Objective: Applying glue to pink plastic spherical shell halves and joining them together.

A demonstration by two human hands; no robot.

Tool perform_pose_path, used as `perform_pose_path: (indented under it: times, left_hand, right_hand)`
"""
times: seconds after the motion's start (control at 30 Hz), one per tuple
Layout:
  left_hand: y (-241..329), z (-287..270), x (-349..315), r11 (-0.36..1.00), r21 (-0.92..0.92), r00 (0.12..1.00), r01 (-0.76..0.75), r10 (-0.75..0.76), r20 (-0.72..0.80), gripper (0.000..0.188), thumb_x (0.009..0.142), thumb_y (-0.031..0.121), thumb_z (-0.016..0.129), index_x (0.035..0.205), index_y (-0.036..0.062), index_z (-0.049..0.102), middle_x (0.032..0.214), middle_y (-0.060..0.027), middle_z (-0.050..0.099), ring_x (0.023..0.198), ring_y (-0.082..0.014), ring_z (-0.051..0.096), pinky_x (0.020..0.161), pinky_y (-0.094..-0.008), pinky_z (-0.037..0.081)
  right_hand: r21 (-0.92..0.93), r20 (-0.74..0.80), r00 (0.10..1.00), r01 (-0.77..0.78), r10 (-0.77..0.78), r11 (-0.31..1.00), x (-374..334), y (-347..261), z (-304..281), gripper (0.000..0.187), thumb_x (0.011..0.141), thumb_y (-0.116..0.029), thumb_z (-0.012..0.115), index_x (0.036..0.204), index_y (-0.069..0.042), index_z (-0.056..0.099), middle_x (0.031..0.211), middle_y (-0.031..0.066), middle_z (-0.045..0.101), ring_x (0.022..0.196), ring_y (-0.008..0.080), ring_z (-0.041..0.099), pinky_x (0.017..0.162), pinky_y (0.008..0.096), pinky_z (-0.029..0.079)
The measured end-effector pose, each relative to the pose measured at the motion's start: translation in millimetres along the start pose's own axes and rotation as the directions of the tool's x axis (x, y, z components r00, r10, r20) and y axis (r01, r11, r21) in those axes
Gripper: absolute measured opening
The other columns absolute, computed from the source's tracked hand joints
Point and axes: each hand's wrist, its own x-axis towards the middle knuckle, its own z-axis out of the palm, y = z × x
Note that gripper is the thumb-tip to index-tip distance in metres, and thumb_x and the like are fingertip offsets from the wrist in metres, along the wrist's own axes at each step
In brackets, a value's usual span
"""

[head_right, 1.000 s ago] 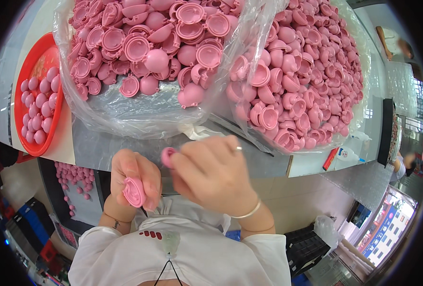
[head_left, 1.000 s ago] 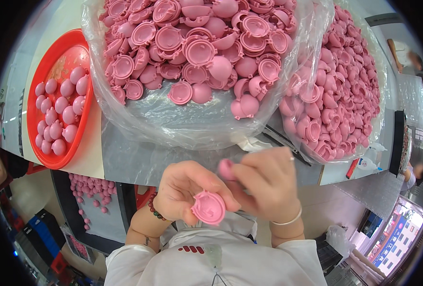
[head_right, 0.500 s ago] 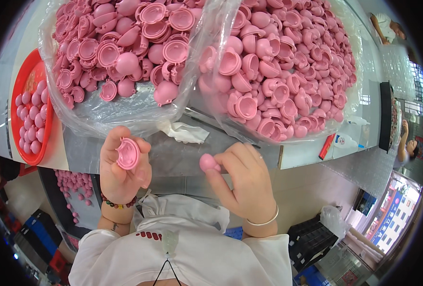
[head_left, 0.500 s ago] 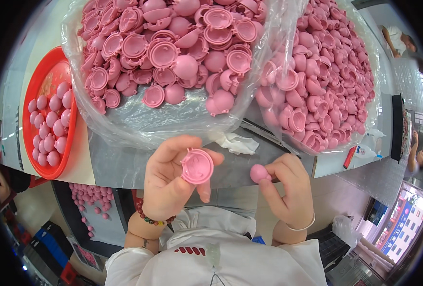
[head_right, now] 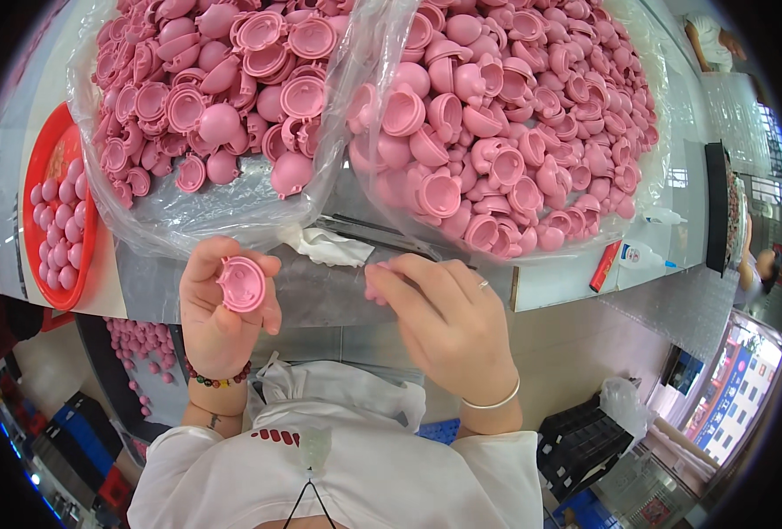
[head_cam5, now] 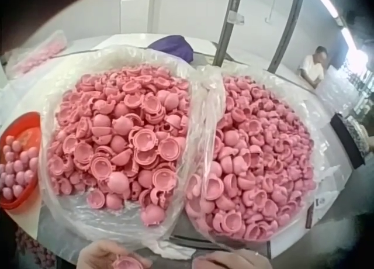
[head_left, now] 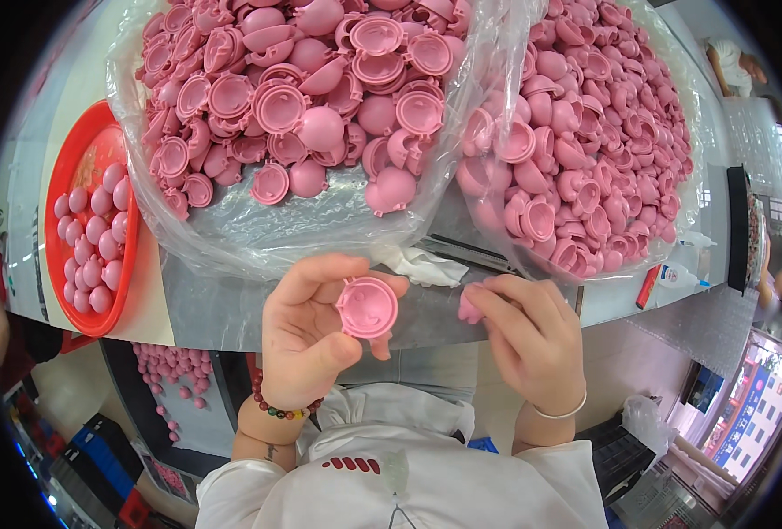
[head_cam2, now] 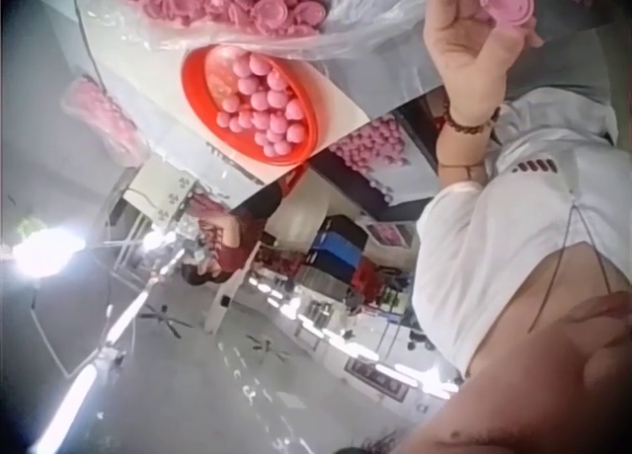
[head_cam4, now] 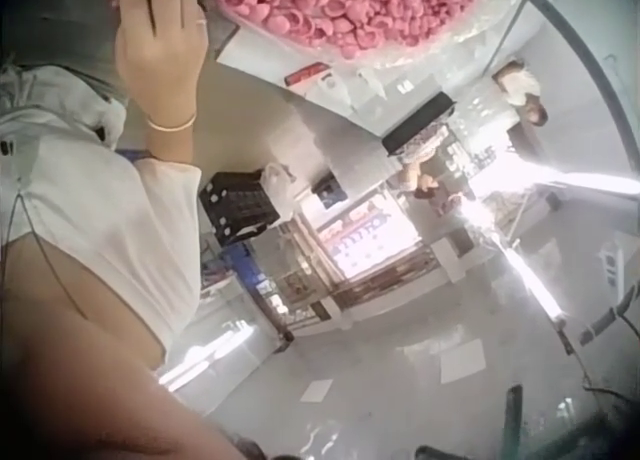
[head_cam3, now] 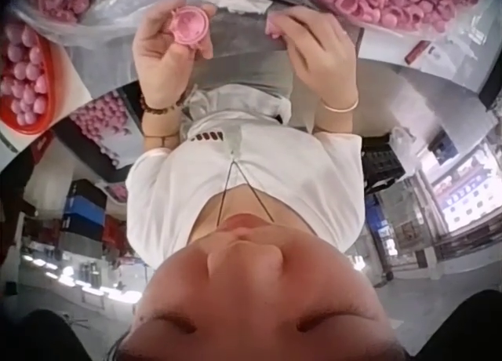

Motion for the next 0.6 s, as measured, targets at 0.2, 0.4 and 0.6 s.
perform_pose_path:
  times: [0.2, 0.4, 0.6]
  left_hand:
    - [4.0, 13.6, -0.4, 0.996, 0.073, 0.998, 0.042, -0.039, -0.042, 0.059, 0.065, 0.017, 0.073, 0.11, -0.0003, 0.04, 0.096, -0.0219, 0.056, 0.072, -0.0194, 0.059, 0.06, -0.0273, 0.05]
    - [0.4, 4.5, 0.0, 0.992, 0.128, 0.992, -0.003, -0.013, 0.124, 0.046, 0.063, 0.0, 0.071, 0.1, -0.003, 0.044, 0.1, -0.0226, 0.054, 0.094, -0.0253, 0.055, 0.078, -0.0326, 0.047]
    - [0.5, 6.9, -0.5, 0.981, 0.195, 0.983, 0.02, -0.055, 0.174, 0.044, 0.056, -0.003, 0.074, 0.092, -0.0034, 0.048, 0.094, -0.0236, 0.056, 0.09, -0.0267, 0.057, 0.076, -0.0328, 0.048]
  right_hand:
    - [-0.006, 0.017, 0.996, -0.083, 0.083, 0.997, -1.6, -4.3, 2.5, 0.04, 0.048, -0.005, 0.071, 0.087, -0.003, 0.06, 0.078, 0.0055, 0.054, 0.063, 0.0212, 0.05, 0.053, 0.0285, 0.041]
    - [0.27, -0.164, 0.985, -0.005, 0.051, 0.963, 2.4, -11.9, -5.5, 0.042, 0.047, -0.016, 0.076, 0.085, -0.003, 0.061, 0.071, 0.005, 0.054, 0.061, 0.0171, 0.048, 0.05, 0.025, 0.037]
    - [0.345, -0.264, 0.964, 0.112, -0.018, 0.932, 16.4, -19.1, 13.5, 0.043, 0.047, -0.025, 0.078, 0.082, -0.005, 0.063, 0.068, 0.0018, 0.053, 0.057, 0.0137, 0.044, 0.047, 0.0224, 0.032]
